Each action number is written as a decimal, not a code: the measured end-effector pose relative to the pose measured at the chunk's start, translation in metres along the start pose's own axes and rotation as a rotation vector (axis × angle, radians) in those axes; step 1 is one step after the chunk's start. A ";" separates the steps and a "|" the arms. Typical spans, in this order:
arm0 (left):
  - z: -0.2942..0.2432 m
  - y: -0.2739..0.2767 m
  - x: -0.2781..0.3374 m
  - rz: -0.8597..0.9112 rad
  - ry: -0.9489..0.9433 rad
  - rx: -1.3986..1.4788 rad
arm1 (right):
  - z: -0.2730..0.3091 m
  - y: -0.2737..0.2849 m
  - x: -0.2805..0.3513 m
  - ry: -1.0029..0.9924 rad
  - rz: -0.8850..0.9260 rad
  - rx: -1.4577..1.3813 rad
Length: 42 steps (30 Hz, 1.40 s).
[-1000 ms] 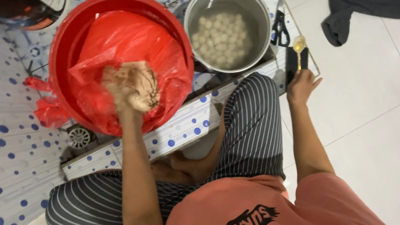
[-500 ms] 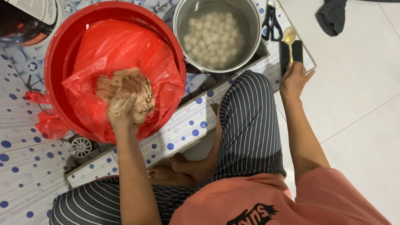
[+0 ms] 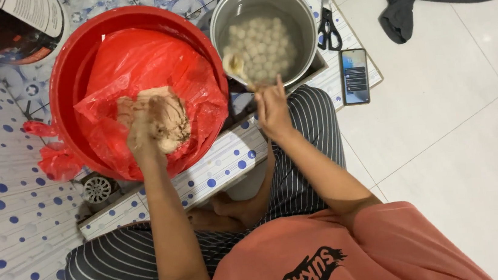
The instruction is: Kneading dough in a large red basin and using a spoon to scoop out meatballs into a pot of boiling water.
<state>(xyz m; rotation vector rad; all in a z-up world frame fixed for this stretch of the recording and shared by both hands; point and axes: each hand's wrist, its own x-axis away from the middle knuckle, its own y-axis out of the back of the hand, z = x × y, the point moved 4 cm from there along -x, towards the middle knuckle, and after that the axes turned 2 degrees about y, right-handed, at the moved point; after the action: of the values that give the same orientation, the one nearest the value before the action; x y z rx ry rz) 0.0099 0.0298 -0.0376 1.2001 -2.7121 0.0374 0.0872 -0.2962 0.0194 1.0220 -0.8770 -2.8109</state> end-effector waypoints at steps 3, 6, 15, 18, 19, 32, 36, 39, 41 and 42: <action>-0.023 0.001 0.011 0.061 -0.320 -0.305 | -0.019 -0.022 0.019 -0.061 0.029 -0.160; 0.000 0.001 -0.007 0.072 -0.177 -0.261 | -0.038 -0.029 0.033 -0.034 0.073 -0.062; -0.049 -0.019 0.011 -0.059 -0.082 0.187 | -0.033 -0.037 0.034 -0.030 0.142 0.009; -0.004 0.000 -0.008 -0.003 0.100 0.312 | -0.031 -0.039 0.034 -0.054 0.153 -0.005; -0.010 -0.004 -0.010 -0.008 0.100 0.312 | -0.031 -0.039 0.033 -0.052 0.157 -0.008; 0.050 -0.009 -0.037 -0.008 -0.228 0.066 | -0.029 -0.036 0.030 -0.137 0.240 -0.057; 0.080 -0.021 -0.064 -0.014 -0.418 -0.069 | -0.029 -0.037 0.028 -0.116 0.246 -0.054; 0.004 -0.011 -0.032 0.012 -0.293 -0.006 | -0.029 -0.037 0.026 -0.089 0.262 -0.053; -0.014 -0.013 -0.009 0.003 -0.217 0.149 | -0.030 -0.037 0.028 -0.083 0.267 -0.068; -0.021 -0.016 0.002 0.011 -0.141 0.309 | -0.032 -0.037 0.028 -0.084 0.264 -0.071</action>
<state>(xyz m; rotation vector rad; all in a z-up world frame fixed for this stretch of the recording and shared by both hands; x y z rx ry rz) 0.0236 0.0195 -0.0172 1.3104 -2.9142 0.4021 0.0904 -0.2865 -0.0364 0.7242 -0.8431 -2.6569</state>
